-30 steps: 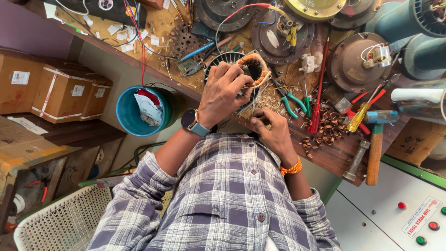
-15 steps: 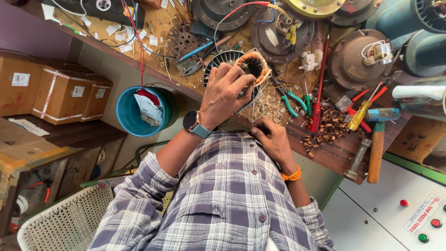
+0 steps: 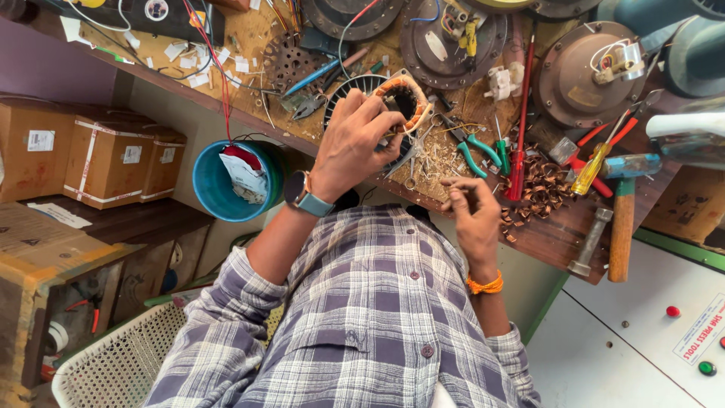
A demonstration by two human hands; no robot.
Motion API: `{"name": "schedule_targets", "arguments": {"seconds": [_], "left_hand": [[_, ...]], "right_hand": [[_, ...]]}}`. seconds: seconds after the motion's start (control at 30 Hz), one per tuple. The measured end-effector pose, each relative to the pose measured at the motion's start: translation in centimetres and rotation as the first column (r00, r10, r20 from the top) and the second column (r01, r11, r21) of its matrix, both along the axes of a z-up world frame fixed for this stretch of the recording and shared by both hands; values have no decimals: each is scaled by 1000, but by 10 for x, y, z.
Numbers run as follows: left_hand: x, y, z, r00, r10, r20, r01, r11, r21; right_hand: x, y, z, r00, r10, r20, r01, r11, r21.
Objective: The person repairs an electrical motor stator by hand, stripping insulation from copper wires, twisting them together, and securing connections with a small white connector. The work is performed at a cluttered workbench with various tools and motor parts visible.
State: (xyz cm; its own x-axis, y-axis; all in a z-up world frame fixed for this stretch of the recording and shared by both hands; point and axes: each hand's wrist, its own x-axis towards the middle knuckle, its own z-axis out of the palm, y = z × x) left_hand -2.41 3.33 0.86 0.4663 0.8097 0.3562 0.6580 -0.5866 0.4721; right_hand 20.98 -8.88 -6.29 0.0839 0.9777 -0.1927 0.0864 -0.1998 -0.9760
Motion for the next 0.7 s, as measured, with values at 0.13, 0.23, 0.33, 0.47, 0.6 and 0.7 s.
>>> {"name": "schedule_targets", "arguments": {"seconds": [0.13, 0.23, 0.33, 0.47, 0.6, 0.7], "left_hand": [[-2, 7, -3, 999, -53, 5, 53, 998, 29], [-4, 9, -3, 997, -73, 2, 73, 996, 44], [-4, 10, -3, 997, -73, -9, 74, 996, 41], [-4, 10, -4, 997, -76, -7, 76, 996, 40], [-6, 12, -4, 996, -93, -6, 93, 994, 52], [-6, 13, -7, 995, -98, -3, 98, 994, 46]], "right_hand": [[13, 1, 4, 955, -31, -296, 63, 993, 99], [19, -2, 6, 906, -47, -420, 101, 989, 106], [28, -6, 10, 930, 83, -359, -39, 991, 130], [34, -15, 13, 893, 383, -237, -372, 924, 92], [27, -17, 7, 832, 505, -229, -507, 860, 54], [19, -23, 4, 891, 388, -234, -397, 918, 10]]}}
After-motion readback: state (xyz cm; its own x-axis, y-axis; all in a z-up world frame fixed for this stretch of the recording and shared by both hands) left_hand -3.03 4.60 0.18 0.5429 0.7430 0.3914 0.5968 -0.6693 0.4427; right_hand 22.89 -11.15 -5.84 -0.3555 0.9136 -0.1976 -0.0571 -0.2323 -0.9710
